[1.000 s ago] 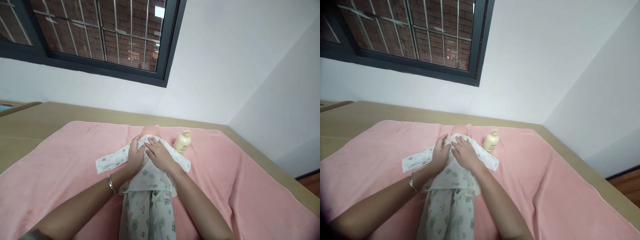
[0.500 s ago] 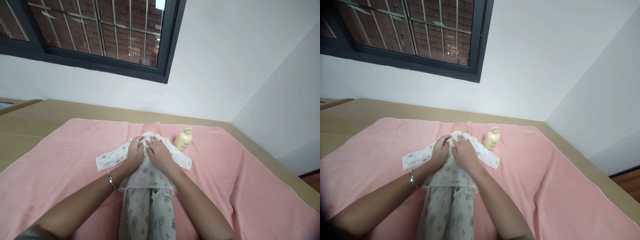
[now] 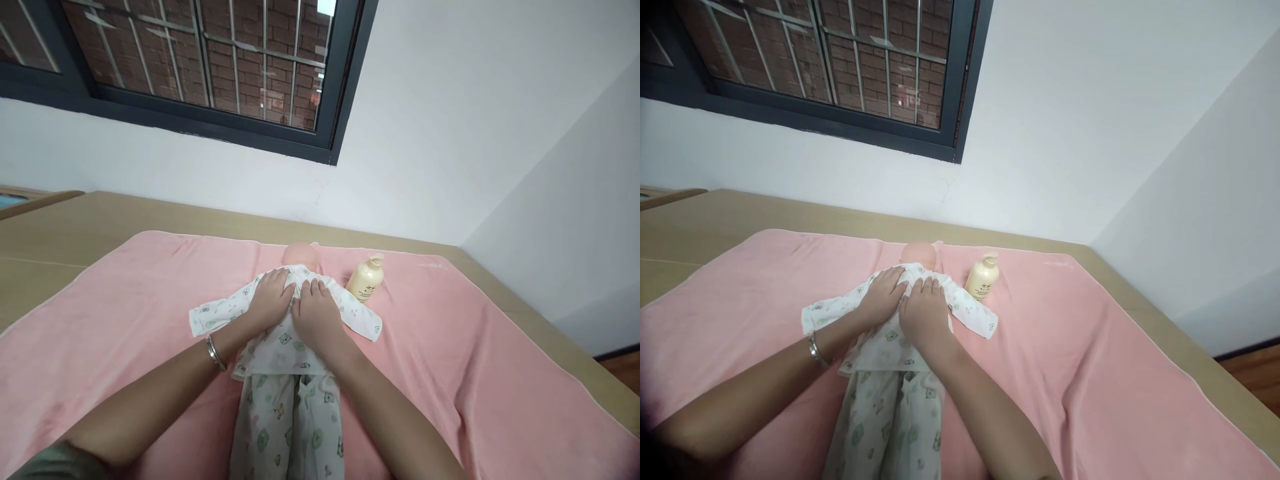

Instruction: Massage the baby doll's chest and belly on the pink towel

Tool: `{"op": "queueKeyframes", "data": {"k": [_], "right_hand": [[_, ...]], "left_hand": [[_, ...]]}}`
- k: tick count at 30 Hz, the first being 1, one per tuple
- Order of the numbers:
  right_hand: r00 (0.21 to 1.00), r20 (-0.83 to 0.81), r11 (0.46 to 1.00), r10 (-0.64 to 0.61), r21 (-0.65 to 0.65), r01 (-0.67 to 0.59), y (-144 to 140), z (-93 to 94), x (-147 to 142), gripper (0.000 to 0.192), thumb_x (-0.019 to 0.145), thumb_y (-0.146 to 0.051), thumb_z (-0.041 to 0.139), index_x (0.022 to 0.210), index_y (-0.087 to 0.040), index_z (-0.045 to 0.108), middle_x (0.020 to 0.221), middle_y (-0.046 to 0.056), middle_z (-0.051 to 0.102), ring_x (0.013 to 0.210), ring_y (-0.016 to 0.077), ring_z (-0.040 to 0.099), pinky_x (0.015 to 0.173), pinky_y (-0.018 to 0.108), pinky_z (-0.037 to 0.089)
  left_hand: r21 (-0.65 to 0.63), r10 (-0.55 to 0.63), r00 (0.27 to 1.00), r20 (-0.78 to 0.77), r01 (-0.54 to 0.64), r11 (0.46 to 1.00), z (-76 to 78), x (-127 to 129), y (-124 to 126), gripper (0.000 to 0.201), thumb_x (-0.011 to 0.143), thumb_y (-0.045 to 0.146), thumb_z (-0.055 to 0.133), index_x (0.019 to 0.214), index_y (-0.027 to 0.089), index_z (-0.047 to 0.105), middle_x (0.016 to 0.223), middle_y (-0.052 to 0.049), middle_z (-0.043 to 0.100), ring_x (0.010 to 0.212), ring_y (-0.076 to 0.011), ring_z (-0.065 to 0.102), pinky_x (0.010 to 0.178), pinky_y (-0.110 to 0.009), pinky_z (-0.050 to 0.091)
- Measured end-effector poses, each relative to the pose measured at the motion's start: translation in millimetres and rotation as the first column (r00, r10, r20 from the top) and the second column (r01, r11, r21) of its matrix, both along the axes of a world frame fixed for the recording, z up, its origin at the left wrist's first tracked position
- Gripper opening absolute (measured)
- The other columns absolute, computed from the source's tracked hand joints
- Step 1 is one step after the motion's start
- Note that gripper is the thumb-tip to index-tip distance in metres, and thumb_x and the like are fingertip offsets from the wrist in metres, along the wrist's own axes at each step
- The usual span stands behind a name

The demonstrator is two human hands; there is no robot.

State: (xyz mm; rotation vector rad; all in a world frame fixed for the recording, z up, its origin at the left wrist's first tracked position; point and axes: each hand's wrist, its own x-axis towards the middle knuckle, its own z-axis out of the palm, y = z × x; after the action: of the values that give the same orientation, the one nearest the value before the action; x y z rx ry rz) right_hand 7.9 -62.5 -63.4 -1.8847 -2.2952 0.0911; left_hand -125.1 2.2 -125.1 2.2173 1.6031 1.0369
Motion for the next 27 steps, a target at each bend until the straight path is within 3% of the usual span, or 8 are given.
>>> {"op": "queueKeyframes", "data": {"k": [6, 10, 13, 16, 20, 24, 27], "right_hand": [[0.982, -0.183, 0.999, 0.044, -0.012, -0.047, 27, -1.4, 24, 0.050, 0.104, -0.029, 0.034, 0.143, -0.003, 0.053, 0.151, 0.022, 0.050, 0.144, 0.0298, 0.044, 0.119, 0.041, 0.033], [0.982, -0.187, 1.000, -0.027, -0.018, 0.024, 40, -9.4, 32, 0.056, 0.104, -0.030, 0.032, 0.149, 0.002, 0.044, 0.158, 0.023, 0.041, 0.150, 0.0304, 0.034, 0.124, 0.044, 0.025], [0.990, -0.132, 0.999, -0.041, -0.004, 0.041, 30, -11.9, 22, 0.058, 0.105, -0.028, 0.030, 0.153, 0.003, 0.037, 0.160, 0.024, 0.037, 0.152, 0.0321, 0.030, 0.125, 0.048, 0.022], [0.998, -0.059, 0.999, -0.029, 0.012, 0.030, 13, -9.9, 6, 0.057, 0.105, -0.026, 0.030, 0.153, 0.002, 0.038, 0.158, 0.026, 0.039, 0.151, 0.0338, 0.033, 0.124, 0.049, 0.024], [1.000, -0.028, 1.000, 0.009, 0.003, -0.009, 6, -4.8, 2, 0.055, 0.104, -0.023, 0.033, 0.153, 0.001, 0.039, 0.158, 0.027, 0.038, 0.151, 0.0329, 0.034, 0.124, 0.047, 0.025], [0.985, -0.164, 0.998, 0.057, -0.020, -0.061, 27, -6.0, 23, 0.052, 0.105, -0.025, 0.034, 0.152, -0.006, 0.045, 0.157, 0.020, 0.044, 0.150, 0.0279, 0.037, 0.123, 0.043, 0.028], [0.966, -0.258, 0.998, 0.011, -0.058, -0.027, 47, -12.4, 42, 0.055, 0.106, -0.034, 0.034, 0.152, -0.006, 0.045, 0.160, 0.018, 0.041, 0.152, 0.0270, 0.033, 0.124, 0.041, 0.026]], "left_hand": [[0.092, -0.022, 0.995, -0.098, 0.031, 0.995, -2.0, 12, -28, 0.052, 0.097, 0.031, 0.035, 0.138, 0.006, 0.054, 0.145, -0.027, 0.055, 0.145, -0.0397, 0.042, 0.119, -0.061, 0.031], [0.129, -0.076, 0.987, -0.142, 0.094, 0.987, -1.5, 20, -46, 0.051, 0.095, 0.025, 0.038, 0.139, 0.007, 0.054, 0.149, -0.027, 0.051, 0.148, -0.0418, 0.036, 0.118, -0.065, 0.030], [0.071, -0.117, 0.979, -0.166, 0.130, 0.989, 5.7, 14, -37, 0.050, 0.093, 0.022, 0.038, 0.136, 0.009, 0.058, 0.144, -0.023, 0.057, 0.145, -0.0379, 0.043, 0.120, -0.060, 0.032], [-0.009, -0.065, 0.982, -0.178, 0.065, 0.998, 11.6, 5, -20, 0.052, 0.091, 0.024, 0.038, 0.136, 0.005, 0.056, 0.144, -0.023, 0.057, 0.140, -0.0355, 0.048, 0.119, -0.054, 0.036], [0.079, 0.042, 0.965, -0.260, -0.023, 0.997, 8.7, 3, -13, 0.051, 0.095, 0.025, 0.035, 0.137, 0.003, 0.054, 0.143, -0.023, 0.058, 0.137, -0.0341, 0.050, 0.117, -0.051, 0.039], [0.151, 0.114, 0.941, -0.319, -0.069, 0.986, 3.7, 15, -32, 0.052, 0.097, 0.027, 0.036, 0.141, 0.003, 0.051, 0.145, -0.023, 0.056, 0.139, -0.0363, 0.048, 0.114, -0.053, 0.041], [0.191, 0.103, 0.932, -0.349, -0.037, 0.981, 3.0, 24, -51, 0.054, 0.098, 0.028, 0.038, 0.143, 0.001, 0.049, 0.149, -0.027, 0.051, 0.143, -0.0400, 0.043, 0.113, -0.057, 0.040]]}}
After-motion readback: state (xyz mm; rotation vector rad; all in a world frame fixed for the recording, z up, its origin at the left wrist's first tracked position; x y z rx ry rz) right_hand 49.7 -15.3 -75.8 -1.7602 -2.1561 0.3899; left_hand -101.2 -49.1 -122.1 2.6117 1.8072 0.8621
